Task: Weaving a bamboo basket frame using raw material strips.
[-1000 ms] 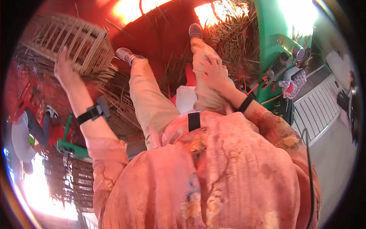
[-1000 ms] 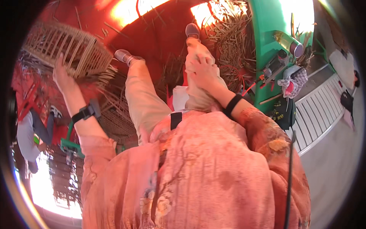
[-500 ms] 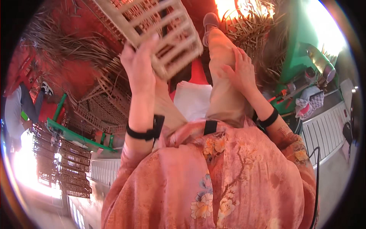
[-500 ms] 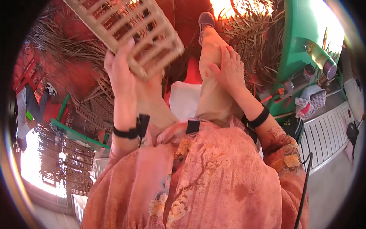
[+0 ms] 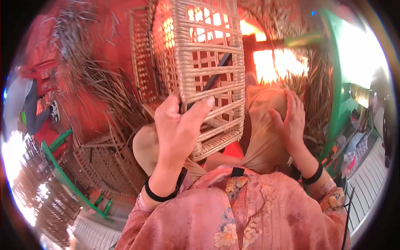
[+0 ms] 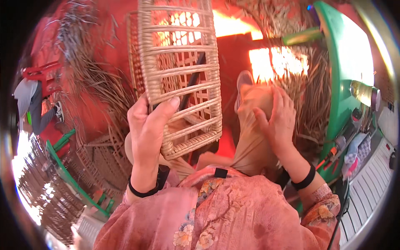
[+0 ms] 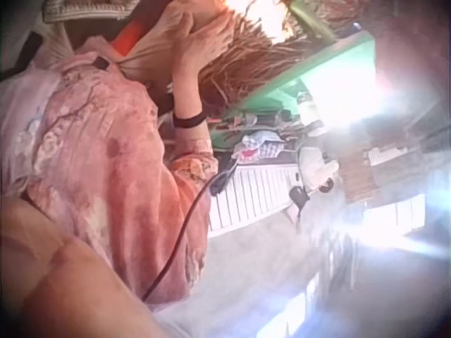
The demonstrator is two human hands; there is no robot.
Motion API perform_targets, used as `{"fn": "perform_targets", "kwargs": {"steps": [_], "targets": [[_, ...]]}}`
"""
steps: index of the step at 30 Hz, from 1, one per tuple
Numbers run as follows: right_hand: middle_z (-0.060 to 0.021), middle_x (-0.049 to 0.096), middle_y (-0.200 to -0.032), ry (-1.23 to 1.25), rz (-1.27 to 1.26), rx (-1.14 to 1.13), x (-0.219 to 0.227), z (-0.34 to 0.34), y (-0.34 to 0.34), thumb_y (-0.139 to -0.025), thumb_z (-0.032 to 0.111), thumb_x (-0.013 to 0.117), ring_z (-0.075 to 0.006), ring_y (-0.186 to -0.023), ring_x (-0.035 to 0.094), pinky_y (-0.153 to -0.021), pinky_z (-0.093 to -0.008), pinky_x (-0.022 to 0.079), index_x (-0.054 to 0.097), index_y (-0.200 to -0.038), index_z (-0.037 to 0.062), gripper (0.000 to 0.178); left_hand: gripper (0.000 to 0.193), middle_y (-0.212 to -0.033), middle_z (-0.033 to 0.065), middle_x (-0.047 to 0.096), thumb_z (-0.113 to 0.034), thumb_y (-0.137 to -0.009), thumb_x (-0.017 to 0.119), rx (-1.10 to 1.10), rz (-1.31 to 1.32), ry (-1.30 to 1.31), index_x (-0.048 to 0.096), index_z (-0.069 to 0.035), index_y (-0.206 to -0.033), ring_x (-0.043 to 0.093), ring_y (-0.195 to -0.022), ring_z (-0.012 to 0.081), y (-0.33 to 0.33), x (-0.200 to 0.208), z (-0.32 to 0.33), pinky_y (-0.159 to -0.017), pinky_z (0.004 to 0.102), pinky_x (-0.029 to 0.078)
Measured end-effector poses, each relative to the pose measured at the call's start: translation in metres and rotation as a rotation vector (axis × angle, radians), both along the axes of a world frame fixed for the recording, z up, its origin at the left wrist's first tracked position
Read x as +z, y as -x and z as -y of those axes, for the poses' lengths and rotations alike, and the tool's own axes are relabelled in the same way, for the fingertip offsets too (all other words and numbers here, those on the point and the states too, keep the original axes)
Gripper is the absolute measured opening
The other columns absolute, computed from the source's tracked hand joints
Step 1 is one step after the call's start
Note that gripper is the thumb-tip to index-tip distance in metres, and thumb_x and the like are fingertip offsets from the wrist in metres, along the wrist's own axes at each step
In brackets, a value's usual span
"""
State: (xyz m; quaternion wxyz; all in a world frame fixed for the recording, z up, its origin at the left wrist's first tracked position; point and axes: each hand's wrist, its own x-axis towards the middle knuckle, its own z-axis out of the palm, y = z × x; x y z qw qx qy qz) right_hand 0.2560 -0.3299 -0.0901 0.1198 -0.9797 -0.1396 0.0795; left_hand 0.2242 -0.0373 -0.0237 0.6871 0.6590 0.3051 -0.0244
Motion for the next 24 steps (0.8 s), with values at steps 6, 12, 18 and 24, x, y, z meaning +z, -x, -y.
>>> {"fn": "perform_targets", "kwargs": {"steps": [6,12,18,24], "targets": [[-0.0224,0.049,-0.137,-0.008,0.001,-0.095,-0.014,-0.033,0.055,-0.085,0.035,0.068,-0.0396,-0.127,0.046,-0.106,-0.0497,0.035,0.044,-0.139,-0.0008,0.07,0.027,-0.079,0.0015,0.066,-0.021,-0.083,0.076,-0.09,0.044,-0.144,0.07,0.002,-0.094,0.055,-0.072,0.0064,0.064,-0.002,0.0,-0.065,0.0267,0.047],[-0.0222,0.047,-0.14,-0.307,0.274,-0.022,-0.021,-0.014,0.088,-0.088,0.032,0.064,-0.0388,-0.131,0.042,-0.109,-0.0528,0.031,0.044,-0.141,0.0022,0.064,0.021,-0.09,0.0035,0.07,-0.017,-0.087,0.072,-0.151,0.226,0.214,0.071,0.001,-0.099,0.061,-0.078,0.0073,0.132,0.003,0.007,-0.07,0.0259,0.05],[-0.0222,0.048,-0.141,-0.516,0.208,-0.167,0.006,-0.006,0.096,-0.092,0.032,0.062,-0.0379,-0.133,0.043,-0.11,-0.0488,0.033,0.048,-0.137,-0.0014,0.058,0.032,-0.099,0.0069,0.071,-0.013,-0.087,0.07,-0.407,0.137,0.153,0.067,0.005,-0.113,0.067,-0.088,0.013,0.133,-0.01,0.009,-0.084,0.0282,0.05],[-0.0214,0.055,-0.13,-0.914,0.2,-0.063,0.097,-0.023,0.151,-0.095,0.026,0.061,-0.0364,-0.127,0.049,-0.104,-0.0451,0.042,0.053,-0.131,-0.0047,0.048,0.042,-0.1,0.0126,0.073,-0.033,-0.091,0.066,-0.642,0.134,-0.105,0.069,0.006,-0.107,0.069,-0.095,0.0158,0.121,0.011,0.034,-0.079,0.0307,0.05]]}}
